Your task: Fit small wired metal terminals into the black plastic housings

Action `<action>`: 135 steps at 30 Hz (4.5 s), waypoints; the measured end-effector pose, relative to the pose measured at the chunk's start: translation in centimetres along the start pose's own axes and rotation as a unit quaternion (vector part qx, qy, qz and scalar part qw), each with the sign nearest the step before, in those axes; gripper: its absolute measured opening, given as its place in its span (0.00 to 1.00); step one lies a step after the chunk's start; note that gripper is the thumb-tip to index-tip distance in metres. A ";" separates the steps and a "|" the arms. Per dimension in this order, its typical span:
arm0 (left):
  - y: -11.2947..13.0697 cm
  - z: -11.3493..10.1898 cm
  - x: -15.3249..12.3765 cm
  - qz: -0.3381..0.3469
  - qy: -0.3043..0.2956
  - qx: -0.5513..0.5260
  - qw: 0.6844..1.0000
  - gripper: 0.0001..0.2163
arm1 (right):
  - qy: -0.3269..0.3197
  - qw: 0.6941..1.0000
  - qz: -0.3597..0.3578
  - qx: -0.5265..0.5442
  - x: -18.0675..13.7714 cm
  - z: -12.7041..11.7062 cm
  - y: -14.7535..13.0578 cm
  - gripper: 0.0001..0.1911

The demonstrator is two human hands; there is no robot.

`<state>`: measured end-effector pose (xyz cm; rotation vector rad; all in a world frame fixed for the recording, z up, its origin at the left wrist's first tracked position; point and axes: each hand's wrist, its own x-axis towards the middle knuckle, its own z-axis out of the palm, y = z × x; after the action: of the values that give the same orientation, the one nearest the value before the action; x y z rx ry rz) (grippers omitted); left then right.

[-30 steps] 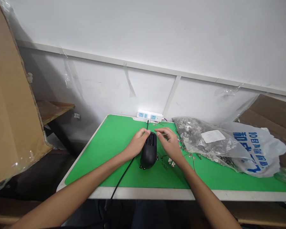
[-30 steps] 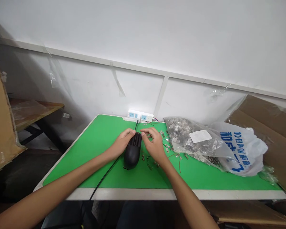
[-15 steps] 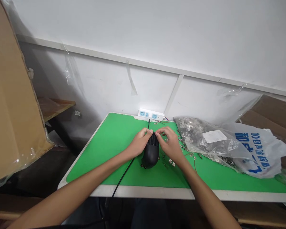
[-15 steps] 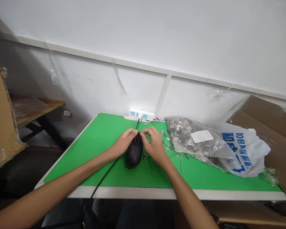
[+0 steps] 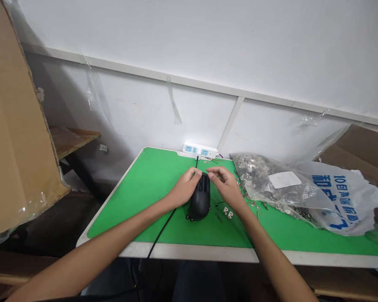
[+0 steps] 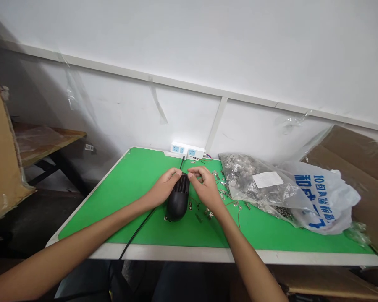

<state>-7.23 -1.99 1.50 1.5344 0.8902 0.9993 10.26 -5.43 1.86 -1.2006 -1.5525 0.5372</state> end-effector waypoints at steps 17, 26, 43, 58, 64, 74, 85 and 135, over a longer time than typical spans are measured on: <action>0.3 -0.9 -1.7 0.185 0.018 0.168 0.968 0.18 | -0.013 0.982 -0.166 -0.093 -2.4 2.3 -2.2 0.21; -0.1 -1.4 -1.7 0.212 -0.003 0.235 0.949 0.22 | 0.027 0.971 -0.190 -0.142 -2.4 1.6 -2.5 0.17; -0.4 -1.7 -2.0 0.263 -0.064 0.290 0.918 0.23 | -0.012 0.933 -0.266 -0.241 -2.0 0.6 -2.3 0.20; -0.9 -1.9 -1.4 0.280 -0.089 0.308 0.905 0.20 | -0.034 0.920 -0.287 -0.264 -2.1 0.3 -2.8 0.16; -1.3 -2.0 -1.3 0.371 -0.069 0.353 0.856 0.20 | -0.034 0.920 -0.281 -0.273 -2.1 0.3 -2.8 0.13; 0.1 -3.0 -0.2 0.555 -0.011 0.349 0.755 0.10 | -0.039 0.897 -0.269 -0.349 -1.2 1.0 -2.5 0.11; -0.1 -2.0 -0.6 0.574 0.022 0.347 0.741 0.12 | -0.026 0.913 -0.290 -0.285 -1.8 0.7 -3.1 0.10; 1.7 -2.9 0.8 0.153 -0.109 0.117 0.975 0.20 | 0.020 0.907 -0.257 -0.333 0.2 -1.7 -0.4 0.08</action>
<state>-9.61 -0.49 3.54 1.9846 0.6460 0.9400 11.65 -5.83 2.82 -1.1941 -1.9961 -0.4032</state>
